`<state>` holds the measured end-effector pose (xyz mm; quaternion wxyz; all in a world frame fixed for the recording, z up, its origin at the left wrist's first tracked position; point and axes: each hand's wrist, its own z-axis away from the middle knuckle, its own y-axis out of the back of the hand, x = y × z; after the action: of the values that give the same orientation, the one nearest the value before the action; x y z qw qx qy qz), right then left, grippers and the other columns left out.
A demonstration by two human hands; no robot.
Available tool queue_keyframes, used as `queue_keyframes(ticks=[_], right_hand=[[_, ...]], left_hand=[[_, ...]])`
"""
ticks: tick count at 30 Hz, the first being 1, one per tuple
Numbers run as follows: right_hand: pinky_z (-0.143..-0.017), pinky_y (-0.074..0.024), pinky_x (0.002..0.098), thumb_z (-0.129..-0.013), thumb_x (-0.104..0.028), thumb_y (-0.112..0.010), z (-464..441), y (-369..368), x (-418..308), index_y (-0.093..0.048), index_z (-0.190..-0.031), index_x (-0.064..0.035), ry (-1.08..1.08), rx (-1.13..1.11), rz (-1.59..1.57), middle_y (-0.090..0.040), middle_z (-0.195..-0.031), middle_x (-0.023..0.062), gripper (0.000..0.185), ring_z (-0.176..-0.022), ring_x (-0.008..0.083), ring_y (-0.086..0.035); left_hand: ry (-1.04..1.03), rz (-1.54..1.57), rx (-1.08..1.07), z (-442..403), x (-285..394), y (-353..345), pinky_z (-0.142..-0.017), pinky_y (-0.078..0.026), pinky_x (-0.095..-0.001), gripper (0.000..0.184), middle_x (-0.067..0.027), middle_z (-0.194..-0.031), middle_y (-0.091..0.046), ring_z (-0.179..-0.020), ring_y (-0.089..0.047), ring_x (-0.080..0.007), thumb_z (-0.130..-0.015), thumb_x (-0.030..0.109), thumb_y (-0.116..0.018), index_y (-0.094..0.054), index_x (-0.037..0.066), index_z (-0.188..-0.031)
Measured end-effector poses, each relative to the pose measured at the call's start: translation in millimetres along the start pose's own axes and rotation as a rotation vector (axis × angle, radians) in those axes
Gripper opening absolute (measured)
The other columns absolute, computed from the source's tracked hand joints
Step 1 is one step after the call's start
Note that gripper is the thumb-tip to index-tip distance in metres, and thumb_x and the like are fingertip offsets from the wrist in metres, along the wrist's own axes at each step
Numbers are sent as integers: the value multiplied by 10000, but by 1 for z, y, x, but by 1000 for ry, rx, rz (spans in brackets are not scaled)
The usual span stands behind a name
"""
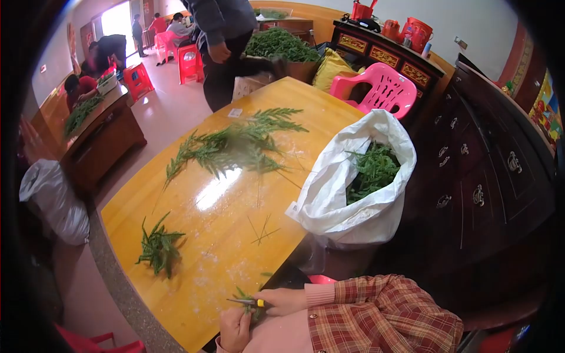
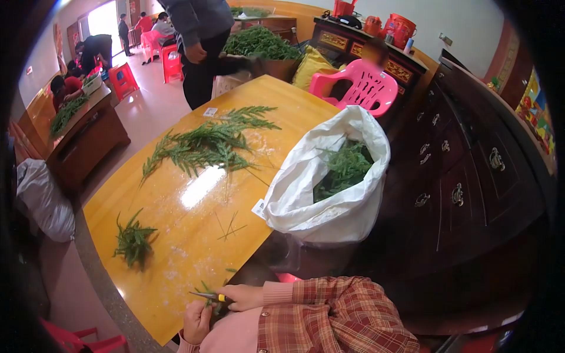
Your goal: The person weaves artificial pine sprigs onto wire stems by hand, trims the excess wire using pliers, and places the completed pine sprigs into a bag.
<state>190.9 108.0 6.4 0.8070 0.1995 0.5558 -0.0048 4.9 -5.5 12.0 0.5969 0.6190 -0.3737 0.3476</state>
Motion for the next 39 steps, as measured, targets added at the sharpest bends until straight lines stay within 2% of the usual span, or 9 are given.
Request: queue_keyframes(ticks=[1, 2, 5, 8, 13, 18, 25, 28, 39], right_hand=[[-938, -422, 401, -776, -28, -520, 1, -3, 0, -417, -1285, -6, -15, -14, -49, -523, -1172, 232, 520, -1129, 348, -525], [-981, -405, 397, -748, -49, -549, -8, -18, 36, -276, -1419, -47, 132, 6, -87, -495, -1234, 275, 724, -1169, 392, -488], [-1086, -280, 347, -696, 38, -529, -4, -17, 44, -363, -1361, 6, 219, 67, -171, -408, -1365, 208, 685, -1305, 285, -362], [-1066, -302, 332, -651, 63, -518, 7, -12, 43, -348, -1356, 15, 239, 106, -239, -467, -1293, 180, 726, -1261, 251, -404], [-1023, -359, 351, -671, 50, -484, 13, 0, 4, -351, -1349, 32, -43, 47, -264, -471, -1284, 247, 692, -1240, 336, -450], [-927, -422, 405, -666, 84, -477, 8, 1, 0, -431, -1224, 42, 77, 153, 61, -498, -1130, 253, 561, -1058, 419, -506], [-827, -442, 444, -687, 98, -481, 1, -2, -4, -477, -1100, 28, 218, 251, 159, -539, -973, 236, 419, -930, 422, -527], [-800, -448, 447, -699, 72, -497, -2, -5, 0, -481, -1085, 37, 193, 242, 202, -554, -953, 237, 389, -926, 413, -537], [-802, -464, 418, -753, -19, -592, -1, -3, -21, -517, -1044, 14, 88, 251, 82, -570, -949, 223, 302, -912, 383, -568]], left_hand=[[-50, -55, -14, -3, 5, 3, -632, -427, -396, 149, -158, -745, -615, -693, -564, -327, -846, 75, -541, -668, 1, -875], [-24, 40, 16, -6, 9, 0, -670, -399, -410, 38, -134, -693, -575, -687, -545, -335, -782, 66, -603, -626, 38, -771], [-157, -66, 73, -5, -5, -7, -674, -401, -426, 89, -150, -751, -581, -726, -538, -348, -826, 67, -554, -634, 26, -834], [-142, 21, 10, -7, -5, -7, -735, -396, -404, 138, -152, -853, -573, -815, -526, -340, -833, 52, -515, -623, 17, -912], [23, 135, 66, -6, -3, -10, -741, -389, -396, 131, -121, -820, -530, -797, -515, -304, -835, 68, -545, -639, 28, -918], [-97, -103, 57, -8, -4, -5, -719, -374, -380, 79, -102, -790, -514, -782, -504, -296, -813, 72, -565, -624, 45, -859], [-128, -238, 55, -7, -6, -3, -697, -368, -400, 38, -108, -773, -511, -775, -506, -302, -761, 72, -582, -581, 49, -792], [-154, -315, 43, -11, 7, 6, -716, -366, -392, 127, -120, -840, -560, -802, -526, -302, -760, 56, -587, -632, 40, -877], [-211, -438, 78, -17, 25, 16, -725, -365, -400, 93, -84, -736, -480, -745, -504, -276, -679, 52, -609, -552, 54, -753]])
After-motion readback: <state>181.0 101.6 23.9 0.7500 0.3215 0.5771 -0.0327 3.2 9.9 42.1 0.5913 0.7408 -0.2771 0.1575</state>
